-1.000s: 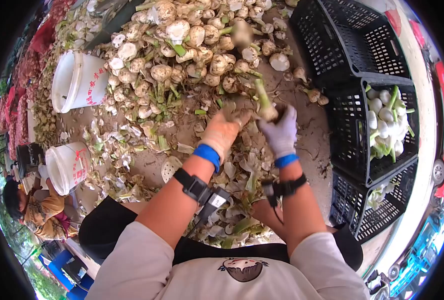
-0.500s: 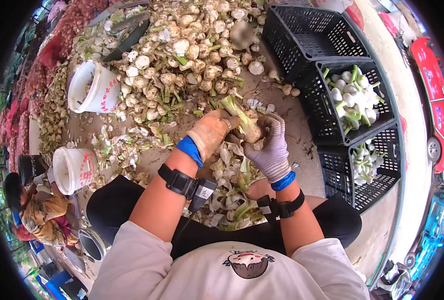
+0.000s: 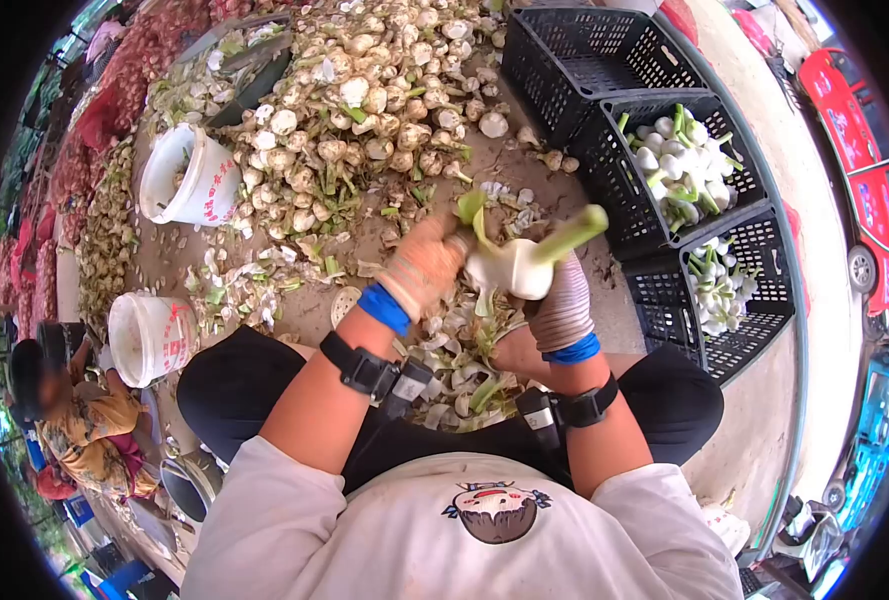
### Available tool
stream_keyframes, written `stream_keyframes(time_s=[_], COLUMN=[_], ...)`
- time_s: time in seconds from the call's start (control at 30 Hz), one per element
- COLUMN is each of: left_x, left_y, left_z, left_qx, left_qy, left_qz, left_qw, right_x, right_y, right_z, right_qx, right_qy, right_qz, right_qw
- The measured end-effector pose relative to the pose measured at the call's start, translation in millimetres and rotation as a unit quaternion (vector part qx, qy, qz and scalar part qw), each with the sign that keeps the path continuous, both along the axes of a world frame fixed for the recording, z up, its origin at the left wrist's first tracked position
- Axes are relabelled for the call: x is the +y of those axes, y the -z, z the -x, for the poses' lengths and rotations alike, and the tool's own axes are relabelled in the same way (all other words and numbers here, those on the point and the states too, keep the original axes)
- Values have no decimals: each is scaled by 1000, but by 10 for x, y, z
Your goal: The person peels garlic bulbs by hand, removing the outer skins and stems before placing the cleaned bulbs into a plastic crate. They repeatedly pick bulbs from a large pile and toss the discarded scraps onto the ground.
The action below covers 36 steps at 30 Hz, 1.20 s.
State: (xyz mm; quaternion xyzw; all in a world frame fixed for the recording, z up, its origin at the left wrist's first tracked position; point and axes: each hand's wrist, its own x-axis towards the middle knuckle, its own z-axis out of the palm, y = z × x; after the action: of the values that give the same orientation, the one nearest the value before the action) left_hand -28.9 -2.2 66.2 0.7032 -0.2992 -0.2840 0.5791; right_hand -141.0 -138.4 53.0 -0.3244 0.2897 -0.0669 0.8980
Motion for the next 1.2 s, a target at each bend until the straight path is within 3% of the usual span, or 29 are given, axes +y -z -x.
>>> stream_keyframes(time_s=[0.03,0.1,0.13,0.2,0.23,0.27,0.3,0.33,0.37,0.4,0.43,0.5,0.57,0.63,0.7,0.73,0.77,0.8,0.83,0.9,0.93,0.97,1.0,1.03,1.07,1.1,1.13,1.17,1.2], left_x=[-12,63,73,27,48,88,108,101,89,77,74,83,88,254,227,182,89,35,-68,-153,-178,-174,-138,-83,40,28,5,-4,-41], left_y=[-13,178,326,735,613,360,208,196,189,188,191,204,202,57,-294,-180,-9,128,85,-208,-289,-226,-118,-61,-155,-140,-143,-158,-182], left_z=[-43,-93,-122,-190,-173,-140,-100,-73,-53,-39,-27,14,72,148,173,152,125,194,241,335,372,375,364,345,362,366,360,368,408], left_qx=[40,4,111,291,292,-24,-337,-336,-189,-35,120,415,652,617,522,381,137,164,185,284,382,384,461,530,458,457,264,60,-210], left_qy=[-68,-69,-110,-157,-157,-49,73,76,79,77,71,50,20,26,36,95,78,30,-15,-56,-97,-94,0,93,120,121,153,174,27], left_qz=[-49,-53,24,152,151,-146,-412,-411,-326,-231,-129,83,286,292,145,54,-91,-7,80,108,135,134,176,215,153,153,45,-67,-124], left_qw=[996,996,987,932,931,988,844,844,923,969,982,905,702,730,840,918,983,986,979,951,909,909,870,815,867,868,951,981,969], right_x=[95,10,-39,-147,-86,41,145,187,168,145,134,79,32,-144,-274,-236,-179,-180,-53,48,-6,-67,-118,-207,-316,-408,-398,-345,-280], right_y=[-60,36,130,287,250,157,53,-58,2,109,149,170,170,217,309,337,371,422,218,17,89,137,157,240,262,279,257,264,259], right_z=[-13,26,44,-1,1,-5,-17,-52,-61,-76,-103,-95,-83,-23,-30,-52,-51,-35,-69,-122,-129,-133,-66,-126,-146,-148,-120,-133,-116], right_qx=[25,-48,-45,-241,-239,-124,1,9,11,-31,-73,-99,-120,-158,-98,-56,-10,-1,-57,-64,-57,-50,-70,-86,-66,-49,-76,-55,-29], right_qy=[56,-44,-43,-226,-226,-144,-50,-21,-18,15,48,35,30,80,122,141,157,103,108,141,167,191,133,186,204,221,188,170,164], right_qz=[6,-80,-82,-278,-279,-57,170,190,190,84,-24,-81,-271,-359,-262,-147,-31,0,140,132,-4,-139,-203,-237,-267,-297,-265,-209,-119], right_qw=[998,995,995,902,902,980,984,982,982,996,996,991,955,916,952,977,987,995,983,979,984,970,968,950,940,928,943,961,979])
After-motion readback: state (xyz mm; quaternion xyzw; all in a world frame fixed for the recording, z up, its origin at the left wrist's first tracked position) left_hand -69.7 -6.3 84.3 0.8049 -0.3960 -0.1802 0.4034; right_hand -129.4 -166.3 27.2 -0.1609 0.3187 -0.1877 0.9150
